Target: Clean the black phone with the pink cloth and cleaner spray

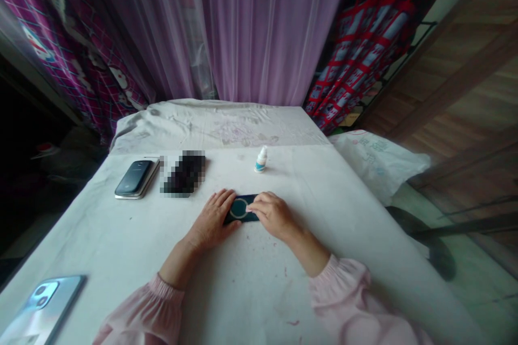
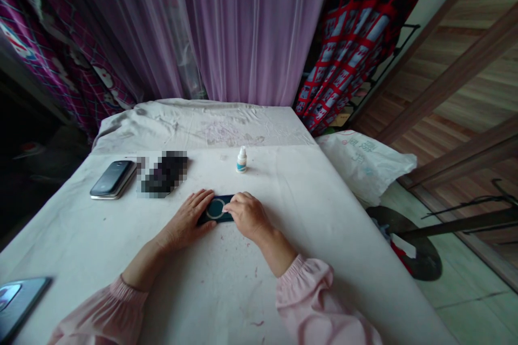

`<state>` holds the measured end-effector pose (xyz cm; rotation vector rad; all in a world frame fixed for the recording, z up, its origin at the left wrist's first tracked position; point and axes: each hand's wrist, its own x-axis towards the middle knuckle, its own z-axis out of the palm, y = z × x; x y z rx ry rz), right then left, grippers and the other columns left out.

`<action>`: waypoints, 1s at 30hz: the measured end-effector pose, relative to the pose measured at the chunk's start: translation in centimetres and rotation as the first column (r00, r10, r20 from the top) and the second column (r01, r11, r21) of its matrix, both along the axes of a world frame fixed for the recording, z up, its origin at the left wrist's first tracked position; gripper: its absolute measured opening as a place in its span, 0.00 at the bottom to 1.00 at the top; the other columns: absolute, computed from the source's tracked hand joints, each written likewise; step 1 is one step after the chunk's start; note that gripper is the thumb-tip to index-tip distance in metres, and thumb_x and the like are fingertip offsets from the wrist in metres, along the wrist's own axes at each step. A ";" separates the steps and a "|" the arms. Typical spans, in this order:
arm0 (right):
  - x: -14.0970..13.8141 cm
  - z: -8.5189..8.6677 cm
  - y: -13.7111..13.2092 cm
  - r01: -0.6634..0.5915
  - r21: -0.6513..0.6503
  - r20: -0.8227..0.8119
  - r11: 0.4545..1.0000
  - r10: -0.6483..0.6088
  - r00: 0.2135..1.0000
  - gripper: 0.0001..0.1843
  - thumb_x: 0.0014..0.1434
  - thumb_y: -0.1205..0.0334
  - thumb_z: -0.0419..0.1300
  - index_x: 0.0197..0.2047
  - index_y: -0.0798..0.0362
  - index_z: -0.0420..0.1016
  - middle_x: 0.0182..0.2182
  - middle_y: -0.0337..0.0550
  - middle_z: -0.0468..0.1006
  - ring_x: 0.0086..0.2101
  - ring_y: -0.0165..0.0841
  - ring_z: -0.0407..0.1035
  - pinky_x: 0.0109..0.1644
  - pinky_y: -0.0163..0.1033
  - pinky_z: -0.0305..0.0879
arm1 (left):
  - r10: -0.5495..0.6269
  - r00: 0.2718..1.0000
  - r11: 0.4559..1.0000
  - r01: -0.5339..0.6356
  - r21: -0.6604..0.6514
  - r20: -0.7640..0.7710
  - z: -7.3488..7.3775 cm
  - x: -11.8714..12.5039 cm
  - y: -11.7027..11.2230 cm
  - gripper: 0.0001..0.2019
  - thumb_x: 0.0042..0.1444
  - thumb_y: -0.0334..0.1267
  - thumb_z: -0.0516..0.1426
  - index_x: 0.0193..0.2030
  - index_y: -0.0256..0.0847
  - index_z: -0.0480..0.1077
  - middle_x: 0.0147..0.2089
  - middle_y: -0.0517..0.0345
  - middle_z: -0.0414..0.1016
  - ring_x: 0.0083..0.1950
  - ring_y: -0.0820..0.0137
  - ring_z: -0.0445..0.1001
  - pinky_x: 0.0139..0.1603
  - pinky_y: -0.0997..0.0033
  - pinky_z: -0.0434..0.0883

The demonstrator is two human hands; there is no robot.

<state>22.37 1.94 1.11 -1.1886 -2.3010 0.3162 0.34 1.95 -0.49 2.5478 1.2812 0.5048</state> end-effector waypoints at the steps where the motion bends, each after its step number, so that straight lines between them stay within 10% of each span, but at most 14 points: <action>1: 0.0 -0.2 -0.6 -0.017 0.021 -0.016 1.000 0.018 1.000 0.10 0.62 0.69 0.58 0.39 0.48 0.81 0.34 0.42 0.76 0.38 0.32 0.67 0.43 0.36 0.63 | 0.002 1.000 1.000 -0.002 -0.006 -0.002 0.0 0.1 0.0 0.32 0.60 0.49 0.55 0.66 0.35 0.56 0.66 0.39 0.61 0.68 0.50 0.56 0.67 0.43 0.54; 10: -1.7 -0.1 -2.3 -0.164 0.186 0.102 0.969 0.146 0.984 0.09 0.60 0.69 0.60 0.33 0.49 0.80 0.30 0.42 0.74 0.34 0.34 0.63 0.39 0.38 0.61 | -0.117 0.992 0.980 0.107 -0.167 -0.053 -0.3 -1.1 1.3 0.36 0.60 0.45 0.55 0.70 0.33 0.48 0.71 0.36 0.50 0.72 0.49 0.47 0.68 0.43 0.48; 22: 5.7 -0.2 -2.9 -0.088 0.159 0.050 0.983 0.081 0.995 0.11 0.61 0.72 0.57 0.38 0.50 0.80 0.30 0.43 0.74 0.34 0.34 0.65 0.36 0.37 0.64 | -0.289 0.956 0.906 0.257 -0.336 -0.050 0.8 -2.5 2.9 0.39 0.58 0.38 0.55 0.72 0.39 0.39 0.74 0.40 0.41 0.74 0.52 0.38 0.69 0.46 0.43; 30: -1.8 -0.3 -2.0 -0.168 0.136 0.105 0.976 0.154 0.982 0.10 0.59 0.72 0.59 0.32 0.51 0.80 0.29 0.43 0.73 0.34 0.34 0.62 0.37 0.38 0.62 | -0.263 0.964 0.915 0.241 -0.322 -0.025 0.5 -2.5 2.8 0.39 0.57 0.38 0.55 0.72 0.37 0.41 0.73 0.38 0.43 0.73 0.50 0.40 0.69 0.45 0.43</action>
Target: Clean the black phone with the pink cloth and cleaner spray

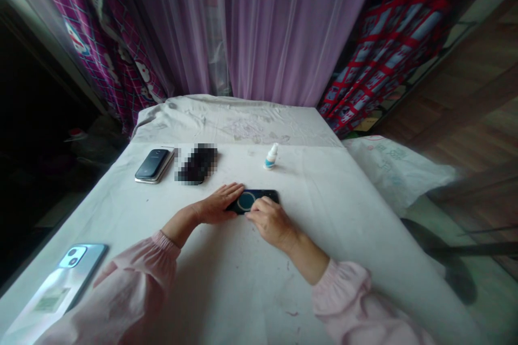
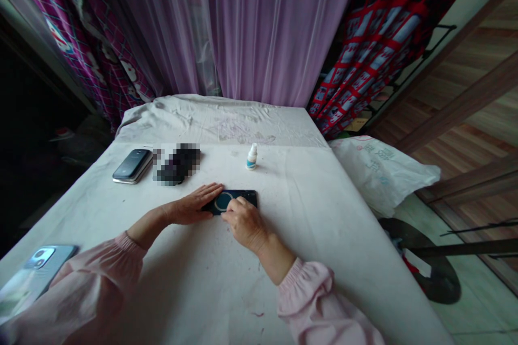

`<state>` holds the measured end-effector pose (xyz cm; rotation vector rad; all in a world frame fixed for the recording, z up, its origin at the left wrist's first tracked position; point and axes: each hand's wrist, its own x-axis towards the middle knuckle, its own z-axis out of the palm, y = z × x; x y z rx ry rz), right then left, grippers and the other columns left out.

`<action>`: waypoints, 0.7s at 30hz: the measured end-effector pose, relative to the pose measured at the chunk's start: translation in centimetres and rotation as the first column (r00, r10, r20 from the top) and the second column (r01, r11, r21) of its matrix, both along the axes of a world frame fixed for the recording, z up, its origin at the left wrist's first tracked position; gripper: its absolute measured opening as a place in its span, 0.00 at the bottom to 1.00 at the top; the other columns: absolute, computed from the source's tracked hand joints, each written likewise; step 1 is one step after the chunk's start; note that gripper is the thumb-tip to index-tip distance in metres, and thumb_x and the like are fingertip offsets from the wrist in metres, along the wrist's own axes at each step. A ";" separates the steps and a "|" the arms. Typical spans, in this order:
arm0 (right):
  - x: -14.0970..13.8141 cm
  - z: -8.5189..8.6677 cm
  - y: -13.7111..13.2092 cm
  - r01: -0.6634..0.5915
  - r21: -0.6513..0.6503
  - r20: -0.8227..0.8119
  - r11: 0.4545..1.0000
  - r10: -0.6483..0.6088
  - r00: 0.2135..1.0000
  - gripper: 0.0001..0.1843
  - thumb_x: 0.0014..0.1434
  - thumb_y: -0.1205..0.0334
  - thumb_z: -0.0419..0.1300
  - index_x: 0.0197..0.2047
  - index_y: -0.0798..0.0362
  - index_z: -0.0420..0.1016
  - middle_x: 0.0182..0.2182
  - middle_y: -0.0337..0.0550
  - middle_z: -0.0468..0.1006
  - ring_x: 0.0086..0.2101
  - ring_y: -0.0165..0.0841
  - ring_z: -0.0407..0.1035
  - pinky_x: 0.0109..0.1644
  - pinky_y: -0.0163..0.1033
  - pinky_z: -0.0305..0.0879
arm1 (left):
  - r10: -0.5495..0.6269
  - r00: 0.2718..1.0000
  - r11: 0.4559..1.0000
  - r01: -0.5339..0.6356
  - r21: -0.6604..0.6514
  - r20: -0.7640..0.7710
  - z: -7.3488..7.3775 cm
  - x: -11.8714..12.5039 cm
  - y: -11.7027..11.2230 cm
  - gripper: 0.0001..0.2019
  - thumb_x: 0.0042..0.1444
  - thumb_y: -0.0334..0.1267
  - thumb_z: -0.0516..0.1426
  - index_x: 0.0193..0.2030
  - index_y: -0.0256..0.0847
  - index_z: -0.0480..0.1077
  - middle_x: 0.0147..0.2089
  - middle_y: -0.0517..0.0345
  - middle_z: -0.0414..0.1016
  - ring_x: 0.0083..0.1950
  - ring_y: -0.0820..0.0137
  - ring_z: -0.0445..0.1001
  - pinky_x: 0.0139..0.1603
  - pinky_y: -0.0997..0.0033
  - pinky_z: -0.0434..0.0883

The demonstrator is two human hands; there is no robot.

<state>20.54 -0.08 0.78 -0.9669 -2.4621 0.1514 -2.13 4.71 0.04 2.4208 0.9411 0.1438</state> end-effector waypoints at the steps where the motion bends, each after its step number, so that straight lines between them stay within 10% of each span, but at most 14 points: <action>1: -0.9 0.0 0.0 -0.004 0.004 0.017 1.000 0.004 1.000 0.11 0.59 0.72 0.59 0.31 0.51 0.80 0.29 0.43 0.72 0.35 0.34 0.62 0.37 0.38 0.61 | 0.000 1.000 1.000 0.000 0.000 0.005 0.0 0.0 0.0 0.39 0.58 0.38 0.55 0.72 0.38 0.41 0.73 0.39 0.43 0.73 0.51 0.40 0.69 0.45 0.43; 6: -0.5 0.0 -0.1 -0.005 -0.010 0.013 1.000 0.005 1.000 0.11 0.60 0.72 0.59 0.33 0.50 0.81 0.29 0.42 0.72 0.35 0.34 0.63 0.38 0.38 0.61 | -0.009 1.000 1.000 0.010 -0.024 0.011 0.3 -0.1 0.1 0.39 0.57 0.38 0.55 0.72 0.39 0.41 0.73 0.41 0.44 0.73 0.52 0.40 0.69 0.46 0.43; 14: 9.9 0.0 -0.6 0.222 -0.125 -0.176 0.967 -0.242 0.954 0.13 0.59 0.70 0.57 0.36 0.47 0.82 0.28 0.43 0.74 0.32 0.35 0.68 0.36 0.39 0.65 | -0.028 0.999 0.999 0.029 -0.045 0.018 0.7 -0.3 0.2 0.39 0.57 0.36 0.55 0.72 0.42 0.42 0.74 0.43 0.45 0.73 0.52 0.40 0.69 0.45 0.43; 18: 10.5 0.4 -1.2 0.298 -0.456 -0.451 0.839 -0.506 0.735 0.10 0.57 0.56 0.60 0.36 0.48 0.82 0.29 0.42 0.75 0.27 0.32 0.68 0.29 0.37 0.64 | -0.001 1.000 0.999 0.002 -0.049 0.030 0.8 -0.1 0.2 0.39 0.55 0.35 0.56 0.72 0.42 0.44 0.73 0.43 0.47 0.73 0.52 0.42 0.69 0.45 0.43; 21: 8.8 0.5 -1.8 0.103 -0.741 -0.563 0.664 -0.697 0.445 0.16 0.50 0.49 0.66 0.36 0.52 0.81 0.24 0.40 0.74 0.23 0.29 0.65 0.24 0.34 0.60 | 0.068 0.994 0.998 -0.067 -0.023 0.084 0.6 0.0 -0.4 0.40 0.53 0.35 0.58 0.71 0.41 0.47 0.72 0.42 0.48 0.73 0.51 0.44 0.69 0.43 0.43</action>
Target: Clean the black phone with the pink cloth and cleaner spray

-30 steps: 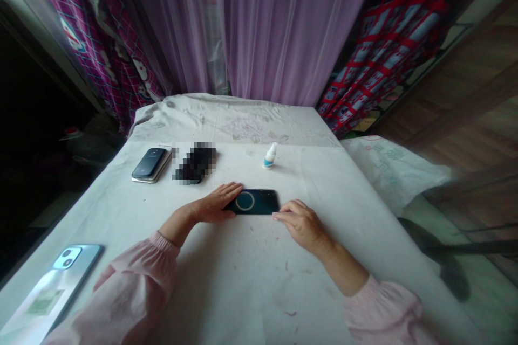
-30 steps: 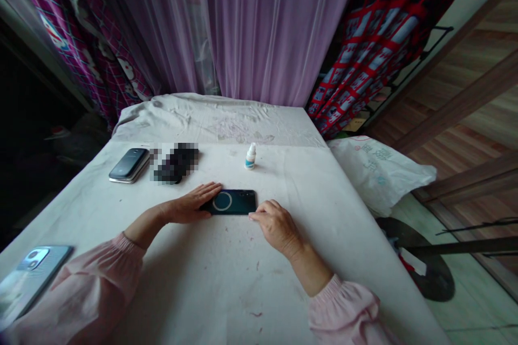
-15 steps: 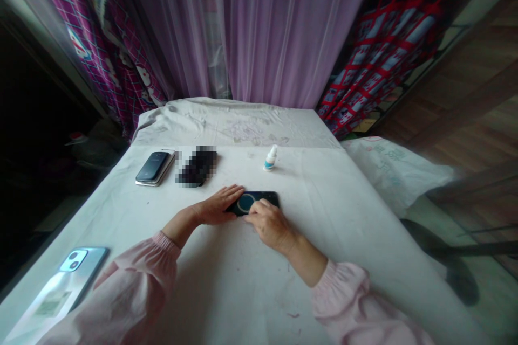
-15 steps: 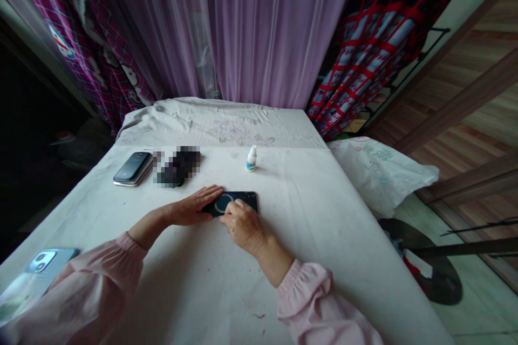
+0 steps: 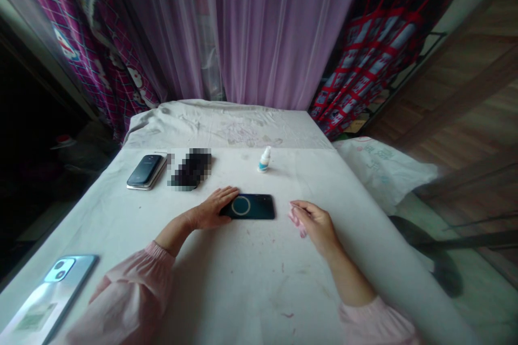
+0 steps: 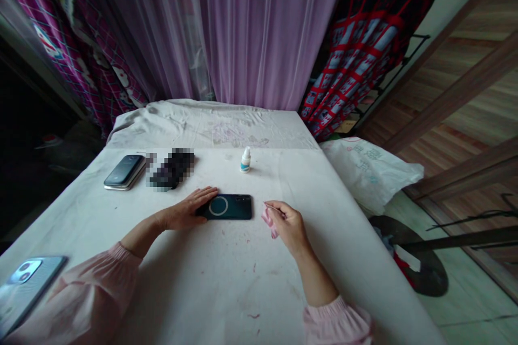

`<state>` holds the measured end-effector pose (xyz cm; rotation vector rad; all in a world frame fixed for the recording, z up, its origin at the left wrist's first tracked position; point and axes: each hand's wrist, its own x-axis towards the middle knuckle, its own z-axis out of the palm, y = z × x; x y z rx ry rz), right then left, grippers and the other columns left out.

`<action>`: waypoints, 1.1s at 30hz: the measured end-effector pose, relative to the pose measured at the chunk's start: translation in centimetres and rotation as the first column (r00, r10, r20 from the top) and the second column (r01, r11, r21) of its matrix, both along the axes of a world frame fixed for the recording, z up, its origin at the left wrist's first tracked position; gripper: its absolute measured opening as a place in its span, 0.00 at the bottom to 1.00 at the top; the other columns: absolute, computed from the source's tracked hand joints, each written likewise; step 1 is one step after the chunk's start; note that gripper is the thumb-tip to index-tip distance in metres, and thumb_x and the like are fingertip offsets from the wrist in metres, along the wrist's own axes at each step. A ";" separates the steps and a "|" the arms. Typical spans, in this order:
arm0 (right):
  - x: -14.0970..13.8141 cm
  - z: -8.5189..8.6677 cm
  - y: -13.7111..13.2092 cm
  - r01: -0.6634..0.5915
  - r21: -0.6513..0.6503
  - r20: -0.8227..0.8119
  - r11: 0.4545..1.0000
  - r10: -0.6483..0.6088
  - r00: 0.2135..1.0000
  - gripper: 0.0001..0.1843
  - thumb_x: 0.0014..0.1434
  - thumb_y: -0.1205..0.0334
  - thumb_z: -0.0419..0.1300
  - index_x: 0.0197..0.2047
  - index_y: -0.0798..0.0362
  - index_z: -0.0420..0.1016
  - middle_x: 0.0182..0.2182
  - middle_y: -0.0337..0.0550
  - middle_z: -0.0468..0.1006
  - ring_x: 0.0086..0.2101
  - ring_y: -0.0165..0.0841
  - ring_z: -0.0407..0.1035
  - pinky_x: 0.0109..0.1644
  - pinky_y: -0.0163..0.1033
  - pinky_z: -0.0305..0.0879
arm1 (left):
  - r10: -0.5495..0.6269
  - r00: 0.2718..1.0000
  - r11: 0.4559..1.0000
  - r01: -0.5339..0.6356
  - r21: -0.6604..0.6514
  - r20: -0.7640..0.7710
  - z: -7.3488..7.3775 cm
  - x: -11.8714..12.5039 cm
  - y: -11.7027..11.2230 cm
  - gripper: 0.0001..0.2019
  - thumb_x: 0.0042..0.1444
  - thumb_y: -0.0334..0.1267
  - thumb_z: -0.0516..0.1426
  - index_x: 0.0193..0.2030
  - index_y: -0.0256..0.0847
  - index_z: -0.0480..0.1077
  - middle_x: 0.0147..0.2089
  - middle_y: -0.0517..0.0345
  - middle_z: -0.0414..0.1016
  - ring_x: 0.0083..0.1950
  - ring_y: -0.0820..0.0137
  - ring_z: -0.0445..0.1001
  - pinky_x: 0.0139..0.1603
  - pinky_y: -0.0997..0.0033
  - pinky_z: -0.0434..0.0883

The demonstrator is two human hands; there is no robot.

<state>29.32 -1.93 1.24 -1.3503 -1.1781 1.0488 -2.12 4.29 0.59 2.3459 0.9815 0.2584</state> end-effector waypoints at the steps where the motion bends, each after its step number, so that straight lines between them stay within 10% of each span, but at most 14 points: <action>1: -0.6 -0.1 -0.2 0.013 -0.065 -0.131 0.998 -0.021 0.991 0.18 0.47 0.48 0.68 0.36 0.52 0.80 0.23 0.39 0.74 0.22 0.28 0.65 0.24 0.33 0.59 | 0.043 0.998 0.999 -0.044 0.017 0.036 -0.1 0.1 -0.3 0.39 0.52 0.35 0.59 0.71 0.41 0.49 0.73 0.43 0.48 0.73 0.52 0.44 0.69 0.44 0.44; 9: -2.3 -0.6 -0.2 -0.084 -0.166 -0.518 0.983 -0.014 0.855 0.17 0.42 0.51 0.72 0.34 0.50 0.78 0.27 0.38 0.80 0.26 0.31 0.71 0.29 0.34 0.65 | 0.351 0.856 0.870 -0.448 0.207 0.380 0.7 3.6 -4.5 0.15 0.61 0.43 0.54 0.52 0.44 0.71 0.56 0.49 0.73 0.61 0.56 0.67 0.66 0.44 0.53; 12: -3.4 -0.5 0.2 -0.071 -0.152 -0.573 0.986 -0.030 0.819 0.16 0.41 0.54 0.73 0.32 0.50 0.78 0.31 0.39 0.82 0.32 0.34 0.74 0.36 0.37 0.69 | 0.375 0.824 0.878 -0.463 0.123 0.424 1.7 6.5 -6.0 0.11 0.62 0.46 0.54 0.43 0.44 0.73 0.44 0.51 0.77 0.47 0.60 0.75 0.51 0.58 0.70; 20: -6.1 0.1 0.1 -0.081 -0.125 -0.655 0.989 -0.021 0.755 0.15 0.43 0.55 0.73 0.33 0.50 0.79 0.36 0.41 0.83 0.37 0.34 0.75 0.45 0.40 0.69 | 0.632 0.642 0.773 -0.560 -0.298 0.434 1.3 10.6 -6.9 0.22 0.52 0.47 0.62 0.51 0.40 0.66 0.46 0.52 0.74 0.30 0.71 0.71 0.32 0.69 0.69; 27: -5.9 -0.4 0.0 -0.063 -0.132 -0.593 0.989 -0.028 0.805 0.17 0.42 0.52 0.73 0.33 0.51 0.78 0.31 0.39 0.81 0.33 0.33 0.73 0.39 0.38 0.68 | 0.700 0.425 0.694 -0.219 -0.686 0.573 0.1 10.6 -7.2 0.21 0.51 0.56 0.61 0.32 0.39 0.64 0.26 0.66 0.63 0.27 0.76 0.62 0.28 0.77 0.60; 33: -5.6 -0.3 0.1 0.006 -0.075 -0.587 0.997 -0.049 0.808 0.17 0.45 0.52 0.71 0.35 0.49 0.73 0.32 0.38 0.79 0.33 0.32 0.72 0.38 0.37 0.67 | 0.767 0.314 0.628 -0.186 -0.755 0.560 0.0 10.7 -7.3 0.24 0.47 0.59 0.63 0.31 0.40 0.62 0.26 0.68 0.62 0.26 0.78 0.60 0.27 0.79 0.59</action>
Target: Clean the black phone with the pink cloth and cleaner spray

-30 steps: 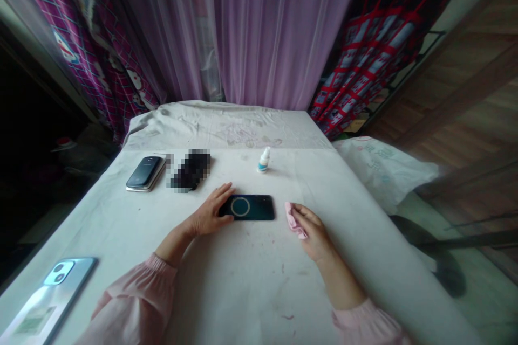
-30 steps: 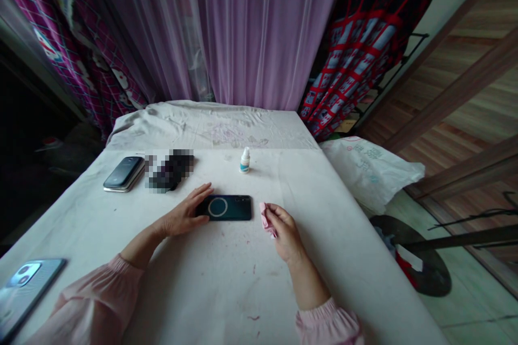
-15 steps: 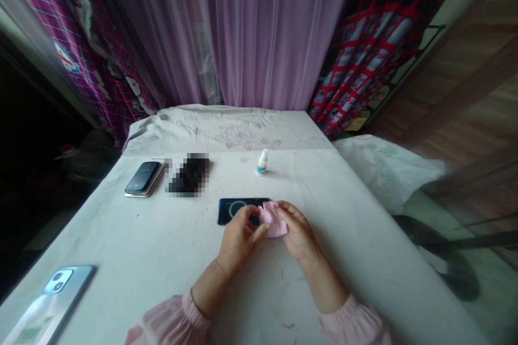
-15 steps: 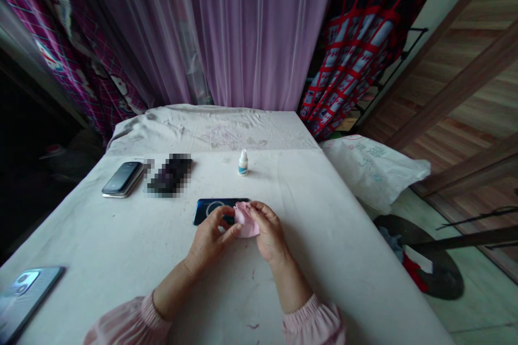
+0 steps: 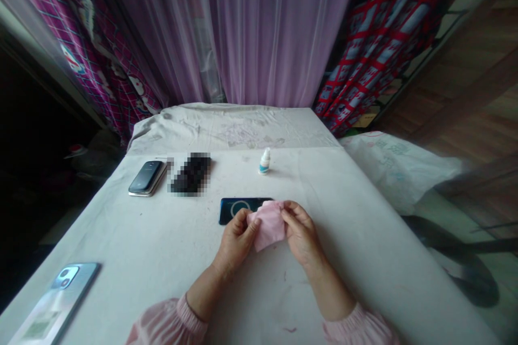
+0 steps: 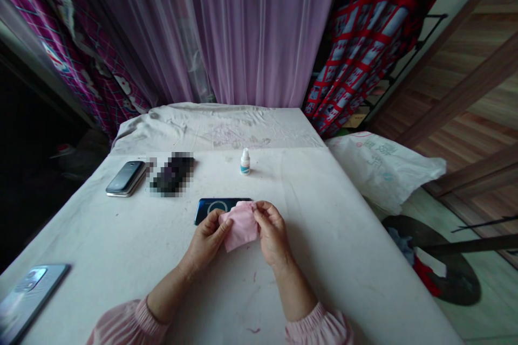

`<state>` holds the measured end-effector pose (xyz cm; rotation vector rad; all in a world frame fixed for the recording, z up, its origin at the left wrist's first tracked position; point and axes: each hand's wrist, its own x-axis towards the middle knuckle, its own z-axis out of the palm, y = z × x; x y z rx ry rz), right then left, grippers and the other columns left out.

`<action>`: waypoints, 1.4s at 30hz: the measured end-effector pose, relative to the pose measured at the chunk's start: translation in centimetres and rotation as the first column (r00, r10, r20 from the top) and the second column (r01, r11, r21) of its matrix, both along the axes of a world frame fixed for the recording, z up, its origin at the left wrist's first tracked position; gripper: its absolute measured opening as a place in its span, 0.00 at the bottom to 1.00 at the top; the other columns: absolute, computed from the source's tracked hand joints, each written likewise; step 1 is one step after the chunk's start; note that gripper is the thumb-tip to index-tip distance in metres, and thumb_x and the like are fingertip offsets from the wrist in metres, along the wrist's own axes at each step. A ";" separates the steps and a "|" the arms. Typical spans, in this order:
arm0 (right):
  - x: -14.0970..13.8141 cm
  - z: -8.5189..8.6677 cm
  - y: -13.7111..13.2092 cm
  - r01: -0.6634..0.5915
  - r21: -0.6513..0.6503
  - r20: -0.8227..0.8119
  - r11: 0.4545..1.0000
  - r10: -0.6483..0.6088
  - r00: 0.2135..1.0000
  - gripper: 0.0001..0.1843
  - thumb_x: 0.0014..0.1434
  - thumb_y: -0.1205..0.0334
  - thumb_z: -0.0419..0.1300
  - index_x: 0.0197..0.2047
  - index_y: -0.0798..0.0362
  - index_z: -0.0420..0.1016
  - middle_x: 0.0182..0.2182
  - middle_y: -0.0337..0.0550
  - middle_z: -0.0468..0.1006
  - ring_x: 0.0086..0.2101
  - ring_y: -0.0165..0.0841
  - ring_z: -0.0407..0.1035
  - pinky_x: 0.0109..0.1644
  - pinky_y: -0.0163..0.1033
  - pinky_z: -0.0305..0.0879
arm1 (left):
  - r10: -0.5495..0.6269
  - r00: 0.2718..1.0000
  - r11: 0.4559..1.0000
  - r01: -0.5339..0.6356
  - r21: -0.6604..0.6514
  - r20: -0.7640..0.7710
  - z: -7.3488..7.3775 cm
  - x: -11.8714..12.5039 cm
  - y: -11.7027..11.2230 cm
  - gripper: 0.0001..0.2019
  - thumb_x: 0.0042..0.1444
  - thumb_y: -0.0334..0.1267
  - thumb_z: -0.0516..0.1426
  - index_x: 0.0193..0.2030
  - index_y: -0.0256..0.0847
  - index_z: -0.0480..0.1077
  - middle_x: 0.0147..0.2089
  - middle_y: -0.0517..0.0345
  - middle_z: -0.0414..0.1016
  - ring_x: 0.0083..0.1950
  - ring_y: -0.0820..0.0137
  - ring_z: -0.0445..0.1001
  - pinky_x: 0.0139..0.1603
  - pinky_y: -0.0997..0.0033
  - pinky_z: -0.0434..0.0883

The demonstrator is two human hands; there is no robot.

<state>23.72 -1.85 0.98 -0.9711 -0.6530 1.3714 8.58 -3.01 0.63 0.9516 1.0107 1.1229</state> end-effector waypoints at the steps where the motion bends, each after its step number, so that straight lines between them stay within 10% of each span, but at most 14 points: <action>1: 0.0 0.0 0.0 -0.016 0.008 0.025 1.000 0.015 1.000 0.17 0.46 0.51 0.70 0.36 0.49 0.72 0.33 0.39 0.79 0.33 0.33 0.72 0.38 0.37 0.67 | 0.012 1.000 1.000 -0.012 -0.006 -0.004 0.1 0.0 0.0 0.24 0.47 0.59 0.64 0.30 0.40 0.62 0.26 0.68 0.62 0.26 0.78 0.60 0.27 0.79 0.59; 19: 0.3 -1.1 -1.4 -0.310 0.204 0.493 0.929 0.176 0.852 0.27 0.58 0.59 0.62 0.61 0.46 0.66 0.50 0.45 0.77 0.45 0.36 0.73 0.49 0.42 0.70 | 0.098 0.965 0.989 -0.068 0.128 -0.242 1.0 -1.5 -0.4 0.27 0.56 0.56 0.57 0.58 0.44 0.61 0.30 0.65 0.65 0.29 0.72 0.65 0.29 0.75 0.64; 22: 0.3 -0.6 -1.5 -0.377 0.224 0.565 0.899 0.196 0.801 0.19 0.58 0.61 0.60 0.53 0.45 0.75 0.48 0.43 0.78 0.46 0.35 0.72 0.51 0.41 0.69 | 0.065 0.978 0.993 -0.045 0.108 -0.198 1.0 -1.6 -0.3 0.28 0.56 0.58 0.57 0.58 0.45 0.60 0.35 0.61 0.70 0.32 0.70 0.69 0.31 0.73 0.66; 26: 0.5 -0.4 -1.3 -0.318 0.212 0.477 0.924 0.186 0.859 0.09 0.55 0.58 0.63 0.39 0.47 0.82 0.42 0.44 0.80 0.46 0.37 0.73 0.53 0.43 0.67 | 0.069 0.971 0.990 -0.037 0.139 -0.229 0.6 -1.8 -0.4 0.25 0.58 0.57 0.56 0.57 0.45 0.62 0.33 0.62 0.69 0.29 0.72 0.66 0.29 0.74 0.65; 33: 0.4 -0.2 -1.2 -0.169 0.013 0.147 0.986 0.165 0.975 0.24 0.44 0.57 0.70 0.47 0.47 0.79 0.40 0.41 0.80 0.40 0.34 0.72 0.47 0.41 0.68 | 0.129 0.878 0.936 0.046 0.350 -0.461 0.1 -2.1 -0.8 0.18 0.62 0.48 0.54 0.56 0.46 0.65 0.45 0.55 0.72 0.42 0.67 0.71 0.41 0.69 0.68; 42: 0.1 -0.5 -1.6 -0.203 0.070 0.361 0.977 0.165 0.918 0.20 0.51 0.59 0.66 0.48 0.49 0.78 0.41 0.43 0.80 0.39 0.36 0.74 0.45 0.41 0.70 | 0.161 0.713 0.864 0.232 0.446 -0.682 0.4 -1.9 -0.9 0.15 0.60 0.38 0.57 0.53 0.48 0.73 0.37 0.57 0.71 0.36 0.69 0.72 0.36 0.72 0.70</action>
